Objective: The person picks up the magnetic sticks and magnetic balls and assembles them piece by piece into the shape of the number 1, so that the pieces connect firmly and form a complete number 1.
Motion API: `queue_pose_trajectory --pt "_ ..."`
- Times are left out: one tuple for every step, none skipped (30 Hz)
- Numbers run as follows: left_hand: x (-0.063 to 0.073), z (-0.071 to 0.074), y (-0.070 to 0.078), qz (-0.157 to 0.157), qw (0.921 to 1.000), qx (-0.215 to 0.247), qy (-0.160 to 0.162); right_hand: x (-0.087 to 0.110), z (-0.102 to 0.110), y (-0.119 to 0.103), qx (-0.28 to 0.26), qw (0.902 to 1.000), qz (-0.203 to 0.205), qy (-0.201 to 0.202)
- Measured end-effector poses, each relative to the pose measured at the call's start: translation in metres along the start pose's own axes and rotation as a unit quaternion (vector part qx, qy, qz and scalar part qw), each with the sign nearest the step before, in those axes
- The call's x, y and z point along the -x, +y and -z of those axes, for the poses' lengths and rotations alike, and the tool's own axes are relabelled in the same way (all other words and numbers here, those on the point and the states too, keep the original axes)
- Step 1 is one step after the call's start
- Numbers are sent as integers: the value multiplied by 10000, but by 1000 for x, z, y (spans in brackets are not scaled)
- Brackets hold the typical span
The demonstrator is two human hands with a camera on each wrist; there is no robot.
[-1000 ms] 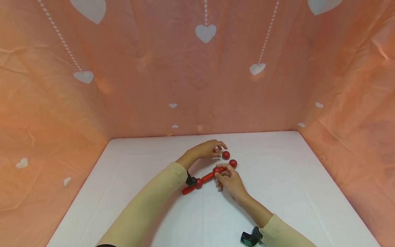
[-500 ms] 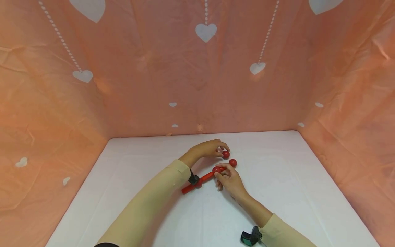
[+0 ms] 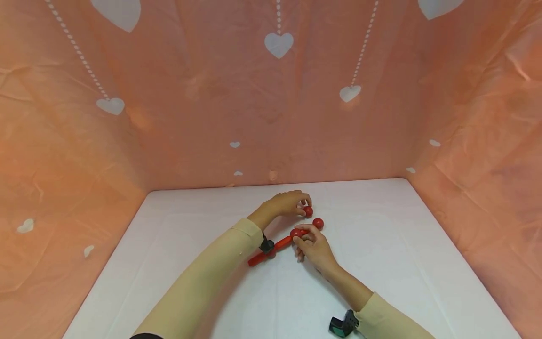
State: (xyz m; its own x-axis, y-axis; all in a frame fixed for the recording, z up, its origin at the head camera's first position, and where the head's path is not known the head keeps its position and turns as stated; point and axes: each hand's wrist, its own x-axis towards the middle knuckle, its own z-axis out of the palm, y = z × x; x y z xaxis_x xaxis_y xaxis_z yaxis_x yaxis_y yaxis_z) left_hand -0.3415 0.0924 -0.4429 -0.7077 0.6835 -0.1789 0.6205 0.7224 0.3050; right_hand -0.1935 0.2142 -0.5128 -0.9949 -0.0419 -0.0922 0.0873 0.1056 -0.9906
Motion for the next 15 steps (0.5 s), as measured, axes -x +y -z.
queue_pose_trajectory --pt "0 0 0 -6 10000 7 6 0 0 0 20 10000 21 -7" --pt "-1 0 0 -11 10000 16 9 0 0 0 12 10000 34 -3" --pt "-1 0 0 1 10000 24 6 0 1 0 16 10000 49 -11" --pt "-1 0 0 21 10000 36 1 0 1 0 19 10000 58 -10" --pt "-2 0 0 54 10000 56 -7 0 1 0 25 10000 61 -17" --pt "-2 0 -1 85 9999 76 -14 0 1 0 23 10000 61 -19" --pt "-2 0 -2 125 9999 101 -16 0 1 0 37 10000 75 -37" --pt "-3 -1 -3 154 9998 101 -17 0 0 0 13 10000 63 -34" --pt "-3 -1 -4 177 9998 111 -13 0 0 0 10 10000 61 -41" --pt "-3 -1 -5 182 9998 122 -7 1 1 0 7 10000 63 -43" --pt "-3 -1 -6 182 9997 138 3 1 1 0 7 10000 66 -60" --pt "-3 -1 -7 170 9997 168 12 1 1 0 8 9999 80 -75" --pt "-2 -1 -9 150 9997 210 32 1 1 0 14 9999 96 -82" --pt "-2 0 -10 131 9996 245 52 1 2 0 17 9999 85 -75" --pt "-1 0 -11 117 9995 276 74 1 2 0 26 9999 101 -91"
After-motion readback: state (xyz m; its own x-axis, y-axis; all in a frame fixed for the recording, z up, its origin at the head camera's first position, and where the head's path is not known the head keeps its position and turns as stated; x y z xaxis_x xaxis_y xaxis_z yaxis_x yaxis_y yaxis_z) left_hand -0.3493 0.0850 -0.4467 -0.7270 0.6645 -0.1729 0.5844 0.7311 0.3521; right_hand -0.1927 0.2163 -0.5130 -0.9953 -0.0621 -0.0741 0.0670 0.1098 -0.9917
